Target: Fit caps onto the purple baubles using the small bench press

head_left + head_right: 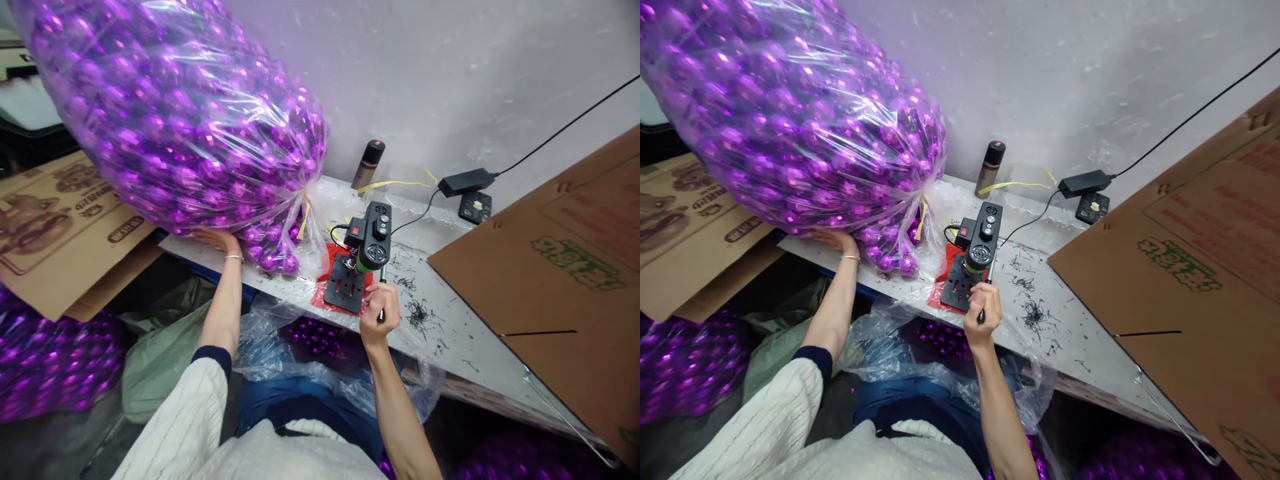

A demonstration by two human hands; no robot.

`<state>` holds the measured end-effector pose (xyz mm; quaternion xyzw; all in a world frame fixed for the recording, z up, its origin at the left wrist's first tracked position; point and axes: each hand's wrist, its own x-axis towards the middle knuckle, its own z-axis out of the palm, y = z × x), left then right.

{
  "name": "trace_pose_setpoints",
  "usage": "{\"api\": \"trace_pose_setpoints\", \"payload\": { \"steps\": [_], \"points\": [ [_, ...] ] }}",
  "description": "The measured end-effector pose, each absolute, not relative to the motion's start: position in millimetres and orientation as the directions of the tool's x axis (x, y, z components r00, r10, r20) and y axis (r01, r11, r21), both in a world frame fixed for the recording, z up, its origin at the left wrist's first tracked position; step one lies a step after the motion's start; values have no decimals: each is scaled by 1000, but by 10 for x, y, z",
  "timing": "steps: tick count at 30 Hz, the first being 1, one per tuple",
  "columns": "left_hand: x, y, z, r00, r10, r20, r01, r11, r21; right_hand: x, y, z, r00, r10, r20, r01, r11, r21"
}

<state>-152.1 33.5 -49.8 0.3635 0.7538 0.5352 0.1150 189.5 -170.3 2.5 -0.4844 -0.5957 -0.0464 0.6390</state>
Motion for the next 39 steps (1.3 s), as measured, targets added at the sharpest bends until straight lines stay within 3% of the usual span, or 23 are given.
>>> {"api": "trace_pose_setpoints", "payload": {
  "steps": [3,7,11,14,18,23,27,31,39],
  "points": [
    [-1406,352,-468,-814,575,87,292,274,916,1908,-1708,9,279,531,800,626,532,-571],
    [-1571,116,-318,-869,491,-61,96,288,953,1919,-1709,6,268,537,800,622,538,-570],
    [-1920,-113,-43,-908,399,126,200,150,968,1912,-1705,14,272,533,801,633,528,-566],
    [-2014,-10,183,-873,409,265,325,84,942,1903,-1708,12,285,526,801,626,531,-571],
    [-1819,288,302,-905,377,197,273,159,949,1891,-1718,-2,310,553,773,613,505,-608],
    [-1525,353,150,-881,359,308,380,150,913,1893,-1723,4,308,552,775,610,510,-606],
    [-1456,137,-12,-857,442,267,380,192,905,1914,-1727,2,276,550,788,613,531,-585],
    [-1341,12,-127,-816,498,295,403,122,907,1940,-1728,-34,264,546,795,626,530,-572],
    [-1008,417,-150,-815,466,343,444,123,887,1929,-1732,-87,297,537,789,627,514,-585]
  ]
}}
